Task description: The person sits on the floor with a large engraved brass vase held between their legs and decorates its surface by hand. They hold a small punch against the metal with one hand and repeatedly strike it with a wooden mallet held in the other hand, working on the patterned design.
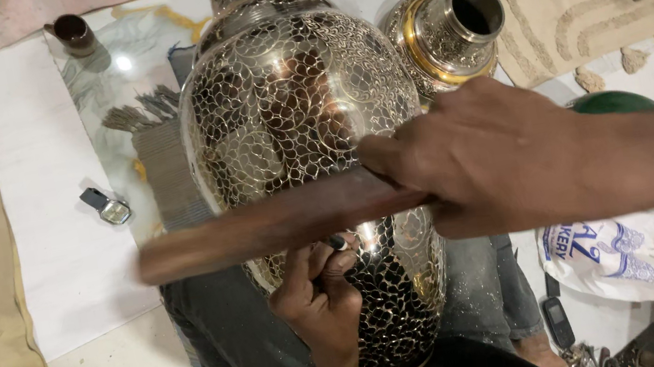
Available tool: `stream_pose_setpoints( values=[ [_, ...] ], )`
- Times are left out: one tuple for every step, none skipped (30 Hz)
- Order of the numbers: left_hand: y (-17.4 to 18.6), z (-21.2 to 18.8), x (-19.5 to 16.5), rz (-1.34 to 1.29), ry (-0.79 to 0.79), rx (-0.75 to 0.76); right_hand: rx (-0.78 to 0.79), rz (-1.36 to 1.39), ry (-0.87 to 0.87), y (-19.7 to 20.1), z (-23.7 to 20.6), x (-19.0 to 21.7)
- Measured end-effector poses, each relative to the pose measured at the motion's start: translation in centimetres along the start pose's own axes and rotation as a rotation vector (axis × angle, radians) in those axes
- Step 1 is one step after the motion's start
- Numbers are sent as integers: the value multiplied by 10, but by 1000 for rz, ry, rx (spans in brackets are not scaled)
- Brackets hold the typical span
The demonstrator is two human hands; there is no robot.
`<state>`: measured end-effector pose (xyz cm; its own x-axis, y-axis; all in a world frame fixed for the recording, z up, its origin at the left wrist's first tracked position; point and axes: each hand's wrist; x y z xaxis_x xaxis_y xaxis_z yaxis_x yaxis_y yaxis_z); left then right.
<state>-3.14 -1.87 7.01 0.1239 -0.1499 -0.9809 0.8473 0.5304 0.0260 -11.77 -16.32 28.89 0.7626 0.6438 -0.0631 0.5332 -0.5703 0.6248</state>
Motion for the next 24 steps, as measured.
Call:
stream_pose_setpoints(
  values=[
    [0, 0, 1, -10, -17, -2, -126, 169, 113, 0, 0, 0],
    [-1, -1, 2, -20, -39, -12, -257, 331, 228, -1, 0, -1],
    [-2, -2, 3, -29, -63, -27, -389, 490, 349, -2, 1, -2],
    [-2, -3, 4, -46, -37, -14, -285, 428, 305, -2, 2, -4],
    [-1, -4, 5, -62, -10, 4, -182, 369, 259, -3, 3, -6],
    [-1, -5, 6, -80, 13, 24, -83, 310, 208, -4, 3, -9],
    [-1, -5, 8, -69, -5, 16, -128, 326, 193, -7, 4, -11],
    [-2, -5, 9, -59, -25, 5, -174, 340, 178, -9, 5, -13],
    [-2, -5, 10, -48, -38, -4, -204, 393, 197, -11, 6, -15],
    [-1, -6, 11, -19, -18, -6, -233, 445, 218, -14, 7, -16],
    [-2, -6, 12, 9, -2, -9, -257, 532, 271, -16, 8, -18],
    [-1, -6, 12, 36, 11, -16, -284, 616, 326, -17, 9, -19],
    [-2, -6, 13, 33, -12, -9, -227, 441, 273, -19, 9, -19],
    [-2, -6, 13, 29, -39, -7, -174, 263, 219, -20, 9, -19],
    [-2, -5, 13, 24, -67, -6, -120, 83, 164, -20, 9, -19],
    [-2, -5, 13, 34, -71, -9, -134, 197, 134, -19, 9, -18],
    [-2, -4, 13, 42, -72, -11, -144, 311, 103, -18, 8, -18],
    [-2, -4, 13, 50, -77, -20, -157, 418, 74, -16, 7, -17],
    [-2, -3, 12, 26, -68, -16, -232, 459, 182, -14, 7, -17],
    [-3, -2, 11, 3, -58, -11, -304, 501, 292, -12, 5, -18],
    [-3, -1, 10, -19, -47, -2, -378, 547, 400, -10, 5, -18],
    [-3, -1, 8, -7, -75, -4, -266, 404, 271, -9, 3, -18],
    [-3, -1, 7, 4, -106, -9, -159, 259, 140, -9, 3, -18],
    [-4, 1, 6, 15, -135, -18, -50, 112, 9, -10, 2, -19]
  ],
)
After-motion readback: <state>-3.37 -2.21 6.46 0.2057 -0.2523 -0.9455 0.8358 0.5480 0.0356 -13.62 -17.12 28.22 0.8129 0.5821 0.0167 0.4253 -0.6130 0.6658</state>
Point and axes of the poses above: each hand's wrist, its own z-axis towards the middle knuckle, its own y-axis out of the back of the hand, x = y × z, and after that the axes turned 12 degrees about z, right-handed
